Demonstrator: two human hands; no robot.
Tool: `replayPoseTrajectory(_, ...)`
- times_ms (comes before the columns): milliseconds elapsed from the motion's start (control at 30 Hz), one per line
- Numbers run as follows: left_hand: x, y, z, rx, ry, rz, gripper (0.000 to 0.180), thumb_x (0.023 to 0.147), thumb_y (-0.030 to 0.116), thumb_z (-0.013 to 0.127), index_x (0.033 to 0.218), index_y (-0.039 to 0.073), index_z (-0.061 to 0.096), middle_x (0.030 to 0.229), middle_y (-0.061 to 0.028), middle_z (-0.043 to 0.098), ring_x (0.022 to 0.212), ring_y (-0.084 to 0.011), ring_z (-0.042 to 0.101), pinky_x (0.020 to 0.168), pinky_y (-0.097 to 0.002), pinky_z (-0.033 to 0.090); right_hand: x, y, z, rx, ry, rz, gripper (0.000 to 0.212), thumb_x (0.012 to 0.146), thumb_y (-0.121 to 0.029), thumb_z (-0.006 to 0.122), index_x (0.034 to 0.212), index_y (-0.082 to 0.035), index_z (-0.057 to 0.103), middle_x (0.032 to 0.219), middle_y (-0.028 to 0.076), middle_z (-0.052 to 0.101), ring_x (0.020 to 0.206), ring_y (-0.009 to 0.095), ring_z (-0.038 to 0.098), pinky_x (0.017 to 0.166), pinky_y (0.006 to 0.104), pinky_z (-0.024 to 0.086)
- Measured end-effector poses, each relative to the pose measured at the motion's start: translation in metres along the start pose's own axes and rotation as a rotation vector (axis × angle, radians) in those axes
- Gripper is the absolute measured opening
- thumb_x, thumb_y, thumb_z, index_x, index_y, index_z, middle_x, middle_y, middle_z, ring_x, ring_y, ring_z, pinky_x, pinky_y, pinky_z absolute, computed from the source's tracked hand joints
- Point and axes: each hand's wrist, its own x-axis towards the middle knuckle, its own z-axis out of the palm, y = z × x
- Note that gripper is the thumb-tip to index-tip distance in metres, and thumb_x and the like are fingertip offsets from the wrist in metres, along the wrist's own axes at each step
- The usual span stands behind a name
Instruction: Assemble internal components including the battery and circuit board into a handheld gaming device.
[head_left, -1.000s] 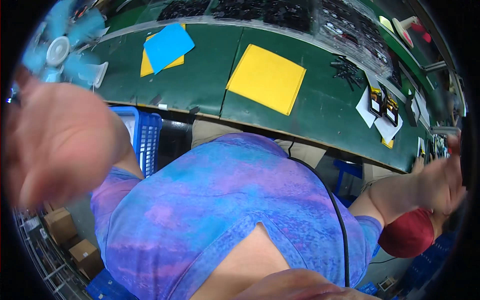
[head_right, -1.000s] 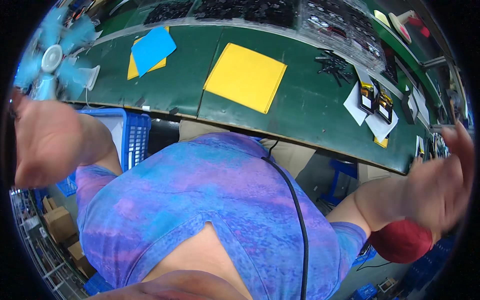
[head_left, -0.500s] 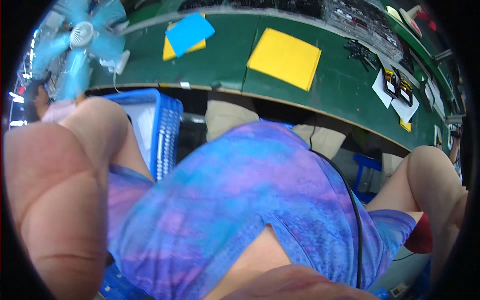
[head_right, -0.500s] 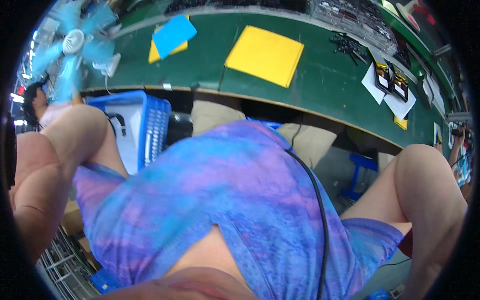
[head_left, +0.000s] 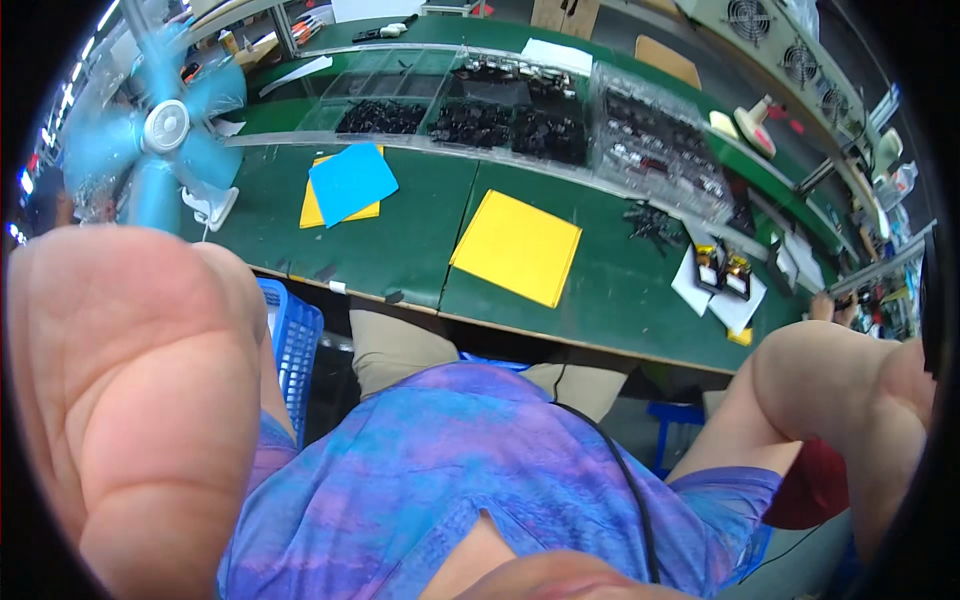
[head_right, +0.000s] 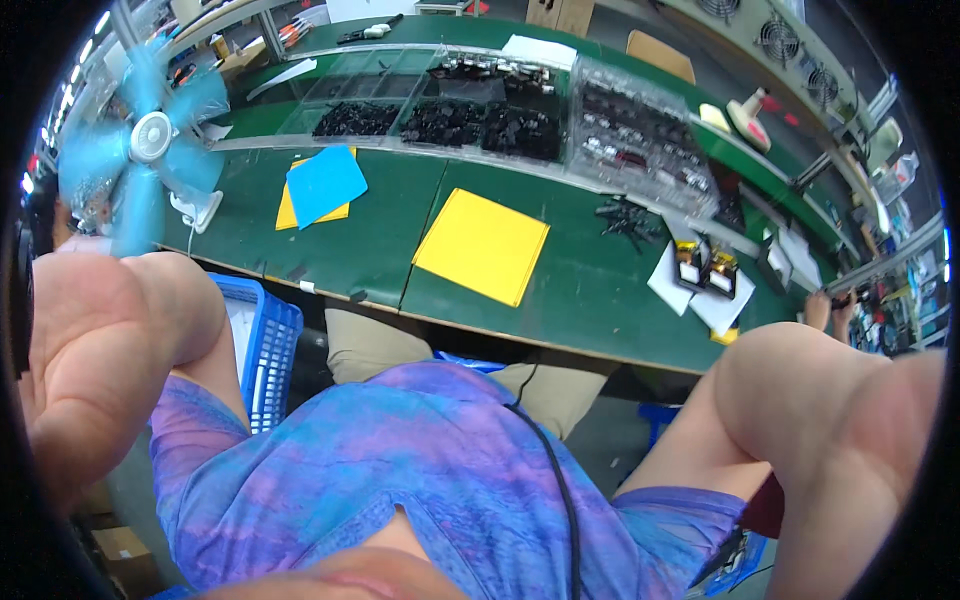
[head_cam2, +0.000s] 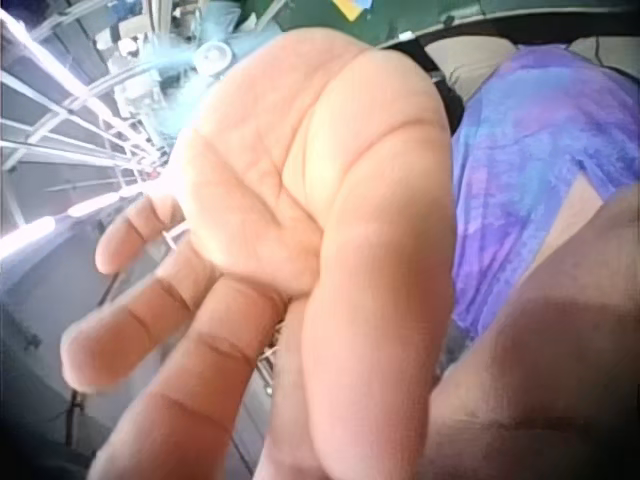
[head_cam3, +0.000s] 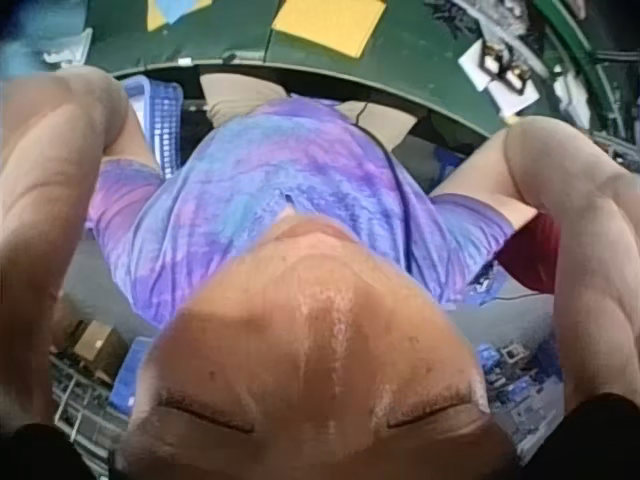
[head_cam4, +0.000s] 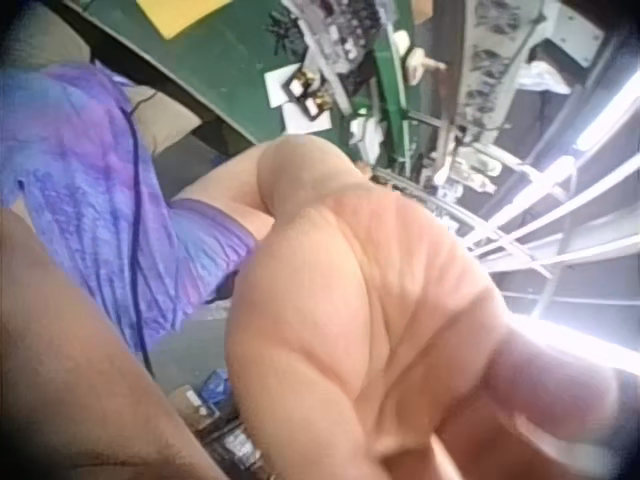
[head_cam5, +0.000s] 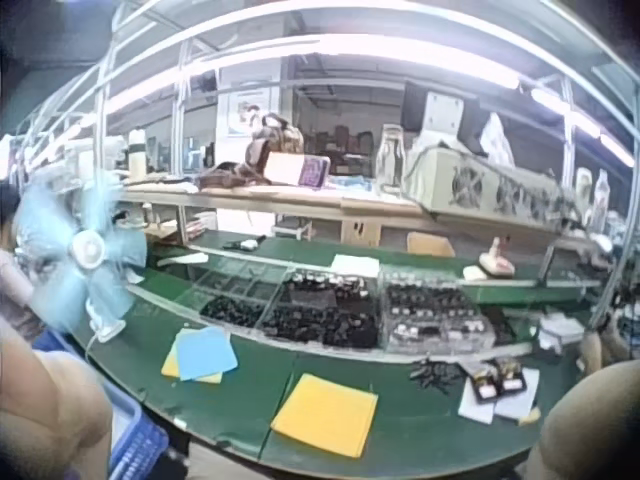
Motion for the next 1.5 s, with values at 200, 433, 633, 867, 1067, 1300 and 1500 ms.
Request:
replayPoseTrajectory(200, -0.010, 0.019, 0.026, 0.048, 0.055, 0.077, 0.056, 0.101, 0.031, 0.048, 0.148, 0.004, 0.036, 0.136, -0.0233, 0.055, 0.124, -0.0402, 0.055, 0.110, -0.0555, 0.039, 0.117, -0.028, 0.215, -0.111, 0.028, -0.123, 0.040, 0.099, -0.020, 0.057, 0.112, 0.016, 0.065, 0.108, 0.031, 0.069, 0.096, 0.030, 0.072, 0.091, 0.0311, 0.056)
replayPoseTrajectory(433, -0.164, 0.015, 0.110, 0.063, -0.429, -0.530, 0.043, 0.083, 0.019, 0.071, 0.125, 0.014, 0.062, 0.128, -0.0024, 0.061, 0.122, -0.0247, 0.052, 0.110, -0.0487, 0.028, 0.072, 0.057, 0.421, -0.040, -0.334, 0.227, 0.028, 0.096, -0.015, 0.064, 0.123, -0.013, 0.069, 0.112, 0.010, 0.070, 0.101, 0.027, 0.067, 0.088, 0.0342, 0.053)
replayPoseTrajectory(633, -0.297, -0.021, 0.124, 0.141, -0.591, -0.651, 0.030, 0.079, 0.012, 0.072, 0.109, 0.015, 0.066, 0.114, -0.0026, 0.063, 0.114, -0.0250, 0.055, 0.104, -0.0492, 0.034, 0.047, 0.151, 0.512, -0.260, -0.567, 0.382, 0.039, 0.096, -0.025, 0.062, 0.135, -0.018, 0.061, 0.124, 0.014, 0.063, 0.110, 0.034, 0.064, 0.095, 0.0400, 0.052)
replayPoseTrajectory(867, -0.333, -0.031, 0.110, 0.120, -0.612, -0.898, 0.016, 0.085, 0.014, 0.071, 0.100, 0.011, 0.073, 0.093, -0.0060, 0.069, 0.099, -0.0265, 0.061, 0.096, -0.0438, 0.040, 0.072, 0.207, 0.580, 0.245, -0.411, 1.079, 0.039, 0.090, -0.015, 0.068, 0.124, 0.005, 0.065, 0.110, 0.018, 0.072, 0.095, 0.022, 0.069, 0.082, 0.0363, 0.056)
replayPoseTrajectory(1067, -0.322, -0.036, 0.095, 0.013, -0.538, -1.197, 0.013, 0.087, 0.013, 0.070, 0.097, 0.005, 0.074, 0.093, -0.0094, 0.072, 0.088, -0.0275, 0.065, 0.081, -0.0370, 0.050, 0.053, 0.203, 0.583, 0.842, -0.450, 1.394, 0.035, 0.093, -0.009, 0.062, 0.127, -0.003, 0.061, 0.103, 0.009, 0.070, 0.085, 0.017, 0.068, 0.074, 0.0318, 0.057)
replayPoseTrajectory(1300, -0.318, -0.038, 0.101, -0.242, -0.437, -1.472, 0.015, 0.090, 0.016, 0.070, 0.100, 0.006, 0.076, 0.092, -0.0095, 0.072, 0.085, -0.0214, 0.067, 0.073, -0.0327, 0.052, 0.049, 0.200, 0.571, 0.824, -0.356, 1.227, 0.043, 0.089, -0.002, 0.067, 0.131, -0.003, 0.058, 0.108, 0.012, 0.067, 0.086, 0.021, 0.069, 0.075, 0.0328, 0.057)
replayPoseTrajectory(1500, -0.314, -0.039, 0.095, -0.254, -0.373, -1.555, 0.015, 0.091, 0.012, 0.069, 0.101, 0.003, 0.075, 0.092, -0.0089, 0.073, 0.084, -0.0169, 0.067, 0.076, -0.0294, 0.052, 0.049, 0.206, 0.575, 0.746, -0.352, 1.255, 0.031, 0.095, -0.007, 0.062, 0.126, -0.003, 0.061, 0.100, 0.009, 0.068, 0.084, 0.019, 0.068, 0.071, 0.0334, 0.056)
